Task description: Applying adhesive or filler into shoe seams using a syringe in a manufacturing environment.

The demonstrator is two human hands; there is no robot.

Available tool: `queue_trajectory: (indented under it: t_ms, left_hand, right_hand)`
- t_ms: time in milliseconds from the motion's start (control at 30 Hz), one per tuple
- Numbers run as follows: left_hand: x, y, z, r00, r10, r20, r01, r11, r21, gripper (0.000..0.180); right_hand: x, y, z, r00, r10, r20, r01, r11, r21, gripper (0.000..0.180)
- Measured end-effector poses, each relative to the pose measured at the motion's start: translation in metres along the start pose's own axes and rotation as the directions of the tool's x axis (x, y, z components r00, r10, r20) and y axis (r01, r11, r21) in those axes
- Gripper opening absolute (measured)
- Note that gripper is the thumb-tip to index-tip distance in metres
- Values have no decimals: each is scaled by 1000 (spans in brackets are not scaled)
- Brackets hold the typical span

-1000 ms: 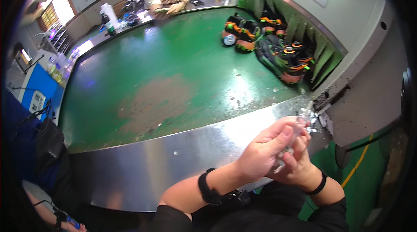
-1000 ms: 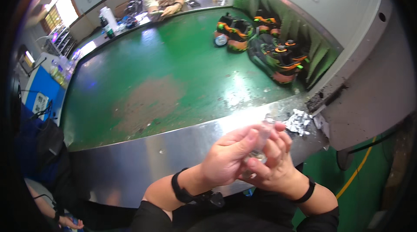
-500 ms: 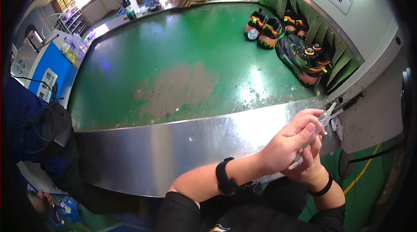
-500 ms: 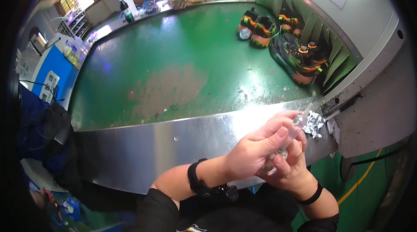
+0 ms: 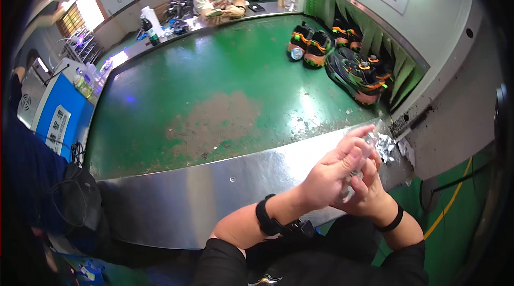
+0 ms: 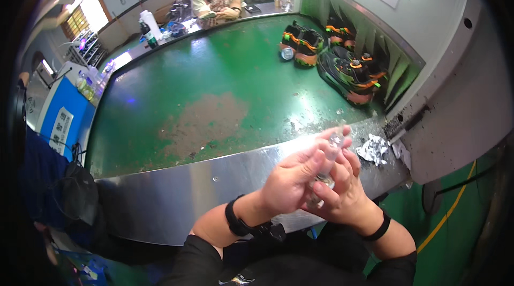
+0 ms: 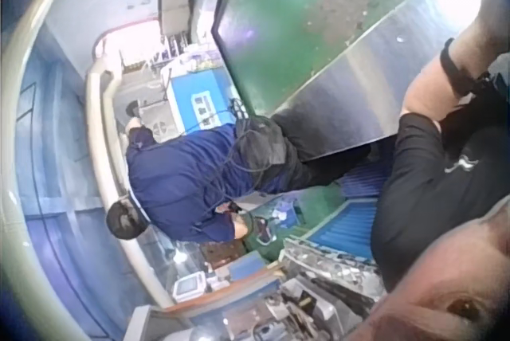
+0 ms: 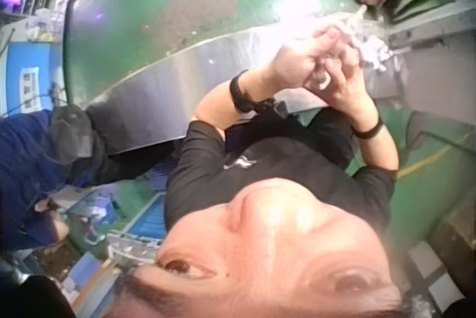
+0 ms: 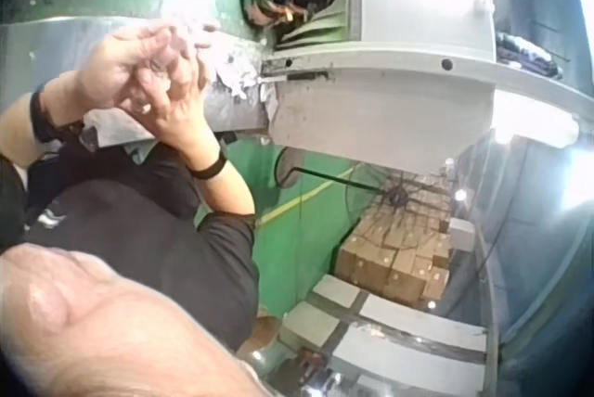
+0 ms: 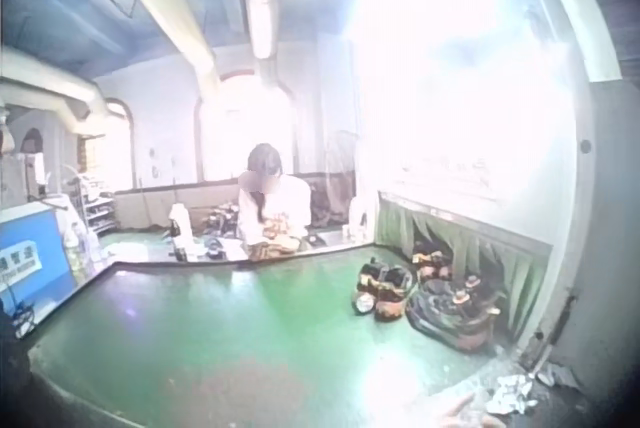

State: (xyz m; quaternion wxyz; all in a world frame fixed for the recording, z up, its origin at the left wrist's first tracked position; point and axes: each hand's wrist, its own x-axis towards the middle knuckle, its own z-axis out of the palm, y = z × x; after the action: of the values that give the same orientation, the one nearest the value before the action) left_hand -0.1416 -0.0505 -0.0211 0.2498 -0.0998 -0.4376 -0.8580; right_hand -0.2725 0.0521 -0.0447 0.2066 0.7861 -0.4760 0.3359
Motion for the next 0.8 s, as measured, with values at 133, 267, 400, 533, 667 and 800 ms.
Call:
queue_trajectory:
  t_ms: [133,267,400,533,667,800]
  left_hand:
    - [0,12,-2,998,59,-17,-60,995,-84,39]
    - [2,14,0,997,63,-42,-64,998,-11,43]
    - [2,14,1,996,73,-43,-74,997,-25,43]
    - [1,13,-1,995,93,-40,-93,996,-5,43]
    - [2,14,-2,994,103,-36,-104,994,-32,43]
    - [2,17,-2,995,95,-29,-96,995,-31,43]
  right_hand:
    - [14,-1,2,1000,19,2,-19,1000,-21,64]
    - [18,5,-1,1000,1,11,0,996,-84,55]
    - [18,7,0,1000,-8,-8,7,991,-130,56]
    - [22,5,-2,1000,14,17,-11,986,-164,55]
    - [25,6,0,1000,4,-16,-6,987,-158,50]
    - [30,5,-1,1000,-19,-7,17,974,-226,35]
